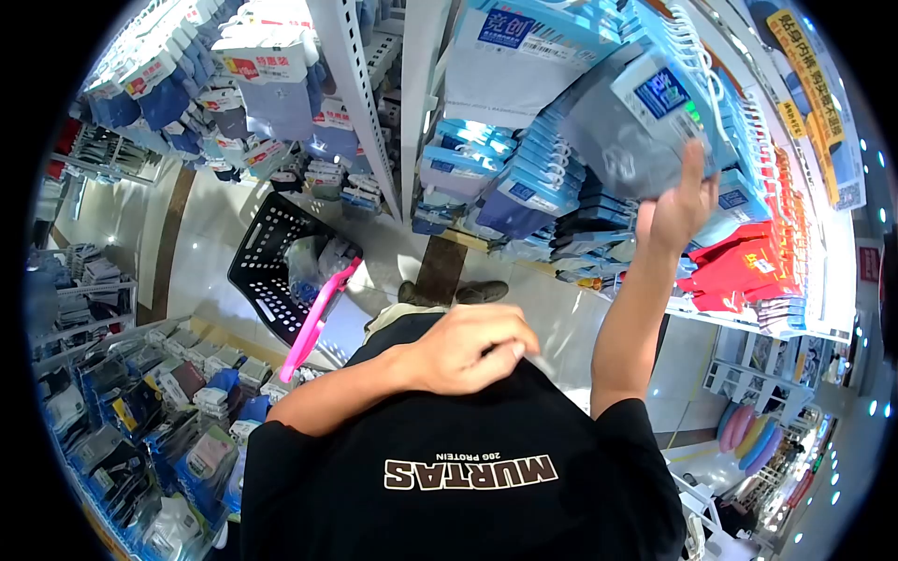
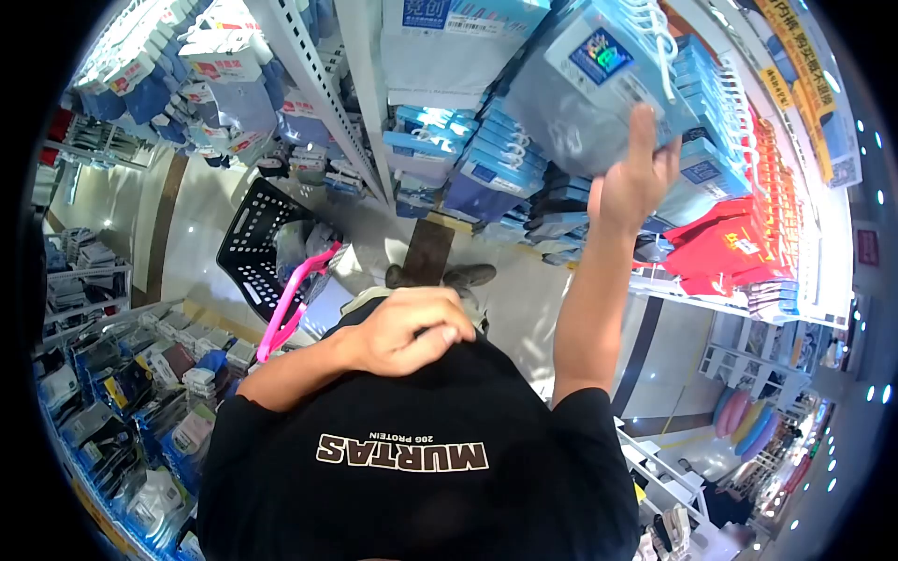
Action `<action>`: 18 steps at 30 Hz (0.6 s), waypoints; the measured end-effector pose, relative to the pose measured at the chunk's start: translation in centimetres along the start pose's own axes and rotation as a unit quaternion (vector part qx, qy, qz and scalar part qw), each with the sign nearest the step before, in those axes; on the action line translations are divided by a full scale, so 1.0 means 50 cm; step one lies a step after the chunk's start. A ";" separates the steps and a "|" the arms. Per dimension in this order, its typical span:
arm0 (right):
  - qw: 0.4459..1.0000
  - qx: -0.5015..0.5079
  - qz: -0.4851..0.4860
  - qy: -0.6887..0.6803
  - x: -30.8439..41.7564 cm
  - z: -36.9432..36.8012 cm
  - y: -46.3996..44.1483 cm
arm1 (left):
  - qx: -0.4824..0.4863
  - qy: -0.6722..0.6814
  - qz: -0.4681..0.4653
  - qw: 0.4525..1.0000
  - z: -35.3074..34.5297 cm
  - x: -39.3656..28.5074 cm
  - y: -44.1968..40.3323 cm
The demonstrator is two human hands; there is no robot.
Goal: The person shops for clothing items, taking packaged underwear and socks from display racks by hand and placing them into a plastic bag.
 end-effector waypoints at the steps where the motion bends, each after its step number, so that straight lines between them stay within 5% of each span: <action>1: 1.000 -0.018 0.007 0.013 0.007 0.020 0.011 | -0.028 0.021 0.043 0.998 0.007 0.021 0.005; 6: 1.000 0.007 0.005 0.022 0.060 0.038 0.082 | -0.130 0.003 0.088 0.988 0.039 0.080 0.019; 11: 0.997 0.048 -0.066 -0.008 0.023 0.041 0.182 | -0.261 0.142 0.117 0.948 0.069 0.127 0.018; 18: 0.974 0.028 -0.208 -0.091 -0.050 0.007 0.242 | -0.171 0.200 0.163 0.951 0.043 0.139 0.019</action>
Point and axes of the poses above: each hand's wrist, its own y-axis away from the middle knuckle, its own z-axis out of the back of the hand, x = y × z, the point moved 5 cm from there along -y, towards the middle knuckle, and after that the axes turned 9 degrees about x, right-handed, at the moved point
